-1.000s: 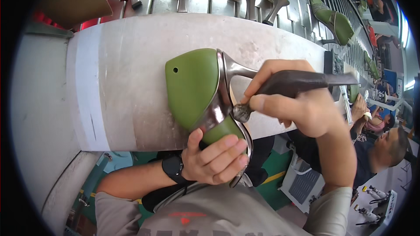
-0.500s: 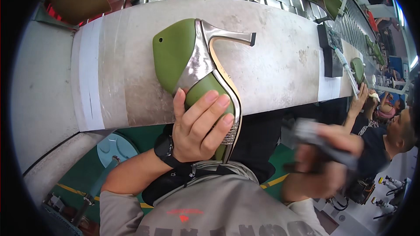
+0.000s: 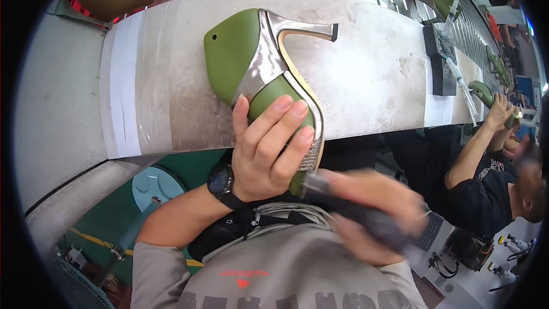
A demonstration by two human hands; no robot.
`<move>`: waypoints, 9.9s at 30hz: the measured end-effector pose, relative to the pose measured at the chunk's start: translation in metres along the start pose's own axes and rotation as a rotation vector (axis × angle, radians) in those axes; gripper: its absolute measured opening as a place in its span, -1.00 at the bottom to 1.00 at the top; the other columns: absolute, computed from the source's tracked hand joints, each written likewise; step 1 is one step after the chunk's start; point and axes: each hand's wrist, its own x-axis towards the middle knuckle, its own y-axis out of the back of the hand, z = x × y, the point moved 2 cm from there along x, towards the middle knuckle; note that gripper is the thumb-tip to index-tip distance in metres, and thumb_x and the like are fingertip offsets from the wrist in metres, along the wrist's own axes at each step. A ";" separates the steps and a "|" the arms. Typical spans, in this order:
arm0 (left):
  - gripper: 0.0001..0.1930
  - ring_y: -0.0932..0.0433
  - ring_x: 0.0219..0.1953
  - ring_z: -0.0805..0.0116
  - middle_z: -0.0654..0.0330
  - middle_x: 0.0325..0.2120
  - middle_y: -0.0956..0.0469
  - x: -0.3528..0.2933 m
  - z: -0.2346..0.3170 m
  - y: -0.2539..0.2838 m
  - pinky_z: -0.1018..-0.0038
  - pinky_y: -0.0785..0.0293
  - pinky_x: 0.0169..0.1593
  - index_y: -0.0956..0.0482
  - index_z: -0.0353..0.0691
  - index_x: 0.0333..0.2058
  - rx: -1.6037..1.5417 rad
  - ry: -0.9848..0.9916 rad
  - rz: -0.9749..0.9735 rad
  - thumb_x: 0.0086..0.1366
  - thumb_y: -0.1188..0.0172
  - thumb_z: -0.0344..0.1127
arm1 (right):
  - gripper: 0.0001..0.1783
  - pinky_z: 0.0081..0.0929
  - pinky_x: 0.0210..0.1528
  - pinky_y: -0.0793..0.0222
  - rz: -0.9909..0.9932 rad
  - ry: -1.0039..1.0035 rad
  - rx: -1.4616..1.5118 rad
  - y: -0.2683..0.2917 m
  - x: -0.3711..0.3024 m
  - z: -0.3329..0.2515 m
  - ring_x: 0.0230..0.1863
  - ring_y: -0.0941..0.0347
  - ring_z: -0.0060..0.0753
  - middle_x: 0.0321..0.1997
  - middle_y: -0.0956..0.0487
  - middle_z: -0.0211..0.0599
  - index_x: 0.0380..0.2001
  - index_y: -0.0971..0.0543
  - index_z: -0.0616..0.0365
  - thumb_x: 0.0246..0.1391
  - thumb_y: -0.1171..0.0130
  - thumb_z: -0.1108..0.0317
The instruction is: The person assembles high-heeled shoes by attaching soles to shoe lasts by hand and hammering along the edges and heels with a hammer.
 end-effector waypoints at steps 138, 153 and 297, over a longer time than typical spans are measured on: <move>-0.65 -0.69 0.09 0.19 -0.09 0.07 -0.69 0.167 -0.110 0.148 0.29 -0.63 0.24 -0.51 -0.41 0.17 -1.067 0.589 0.380 0.57 -0.21 -0.30 | -0.47 -0.16 0.09 -0.61 0.446 -0.513 0.992 -0.042 -0.094 0.047 0.11 -0.68 0.03 0.33 -0.52 0.28 0.23 -0.41 0.32 0.48 -0.09 0.07; -0.48 -0.67 0.15 -0.03 -0.26 0.07 -0.66 0.182 -0.028 0.112 0.14 -0.66 0.21 -0.39 -0.45 0.28 -1.392 0.793 -0.090 0.54 -0.22 -0.20 | -0.62 -0.41 -0.20 -0.63 0.378 -0.487 0.517 0.005 0.059 0.043 -0.28 -0.72 -0.35 -0.26 -0.75 -0.06 0.01 -0.61 0.43 0.51 -0.11 0.24; -0.39 -0.66 -0.03 -0.24 -0.17 -0.10 -0.70 0.118 -0.049 0.148 0.17 -0.58 0.05 -0.58 -0.40 0.13 -0.037 0.318 -0.850 0.13 -0.53 -0.25 | -0.58 -0.41 -0.14 -0.50 0.716 0.267 -0.243 -0.057 0.002 0.003 -0.09 -0.55 -0.24 -0.02 -0.64 0.00 -0.06 -0.61 0.35 0.00 -0.50 0.53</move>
